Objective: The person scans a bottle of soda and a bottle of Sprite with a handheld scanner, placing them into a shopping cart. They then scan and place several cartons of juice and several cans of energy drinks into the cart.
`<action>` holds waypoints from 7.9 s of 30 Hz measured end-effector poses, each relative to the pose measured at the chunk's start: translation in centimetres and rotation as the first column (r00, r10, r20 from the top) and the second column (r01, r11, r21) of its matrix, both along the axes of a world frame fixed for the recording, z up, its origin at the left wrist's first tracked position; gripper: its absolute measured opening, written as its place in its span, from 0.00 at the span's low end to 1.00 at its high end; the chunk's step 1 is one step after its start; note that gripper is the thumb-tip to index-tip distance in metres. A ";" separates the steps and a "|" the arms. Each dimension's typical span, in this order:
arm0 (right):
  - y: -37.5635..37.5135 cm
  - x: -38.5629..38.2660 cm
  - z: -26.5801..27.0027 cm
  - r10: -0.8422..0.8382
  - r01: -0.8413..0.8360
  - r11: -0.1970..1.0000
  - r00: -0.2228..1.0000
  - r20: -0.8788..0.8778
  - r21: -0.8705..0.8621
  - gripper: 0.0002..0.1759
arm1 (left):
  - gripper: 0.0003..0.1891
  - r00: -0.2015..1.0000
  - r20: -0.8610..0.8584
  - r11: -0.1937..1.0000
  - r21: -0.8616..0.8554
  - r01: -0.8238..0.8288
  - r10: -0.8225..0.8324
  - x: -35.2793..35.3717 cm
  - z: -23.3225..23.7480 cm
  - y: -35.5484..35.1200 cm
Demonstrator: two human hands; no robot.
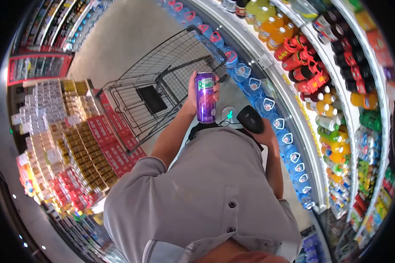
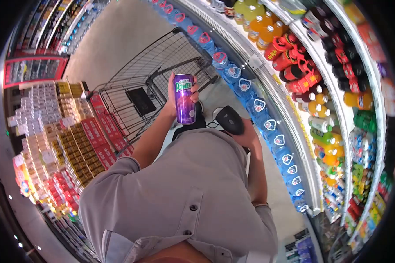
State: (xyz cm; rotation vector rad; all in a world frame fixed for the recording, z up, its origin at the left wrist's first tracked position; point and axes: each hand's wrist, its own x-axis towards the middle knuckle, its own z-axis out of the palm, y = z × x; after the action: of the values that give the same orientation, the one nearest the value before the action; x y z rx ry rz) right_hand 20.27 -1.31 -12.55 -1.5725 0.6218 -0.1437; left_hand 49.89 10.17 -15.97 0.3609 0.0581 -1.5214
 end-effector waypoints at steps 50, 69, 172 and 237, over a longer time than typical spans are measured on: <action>6.7 19.6 3.8 0.334 -0.348 0.937 0.853 -0.401 0.041 0.19 | 0.38 0.962 0.210 0.872 0.486 0.050 -0.172 24.0 -13.7 14.2; 10.5 12.0 5.3 -0.042 0.034 0.999 0.887 -0.460 -0.026 0.21 | 0.31 -0.264 0.493 0.554 0.791 -0.261 -0.829 16.5 -34.6 16.6; -7.6 10.0 5.4 0.689 -0.673 0.701 0.725 -0.023 -0.234 0.17 | 0.46 0.949 -0.129 0.930 -0.200 -0.308 0.287 5.5 1.2 3.5; -30.0 -2.3 21.1 -0.728 0.852 0.010 0.365 0.581 -0.523 0.18 | 0.04 0.068 0.994 0.966 0.101 -0.237 -0.087 5.3 -3.7 -15.2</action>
State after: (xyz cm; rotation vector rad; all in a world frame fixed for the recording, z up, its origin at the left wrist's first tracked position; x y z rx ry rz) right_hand 18.01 -31.36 8.59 -1.7650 1.4547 -1.6690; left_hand 55.16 -5.01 -19.70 1.5815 -0.8870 -0.8147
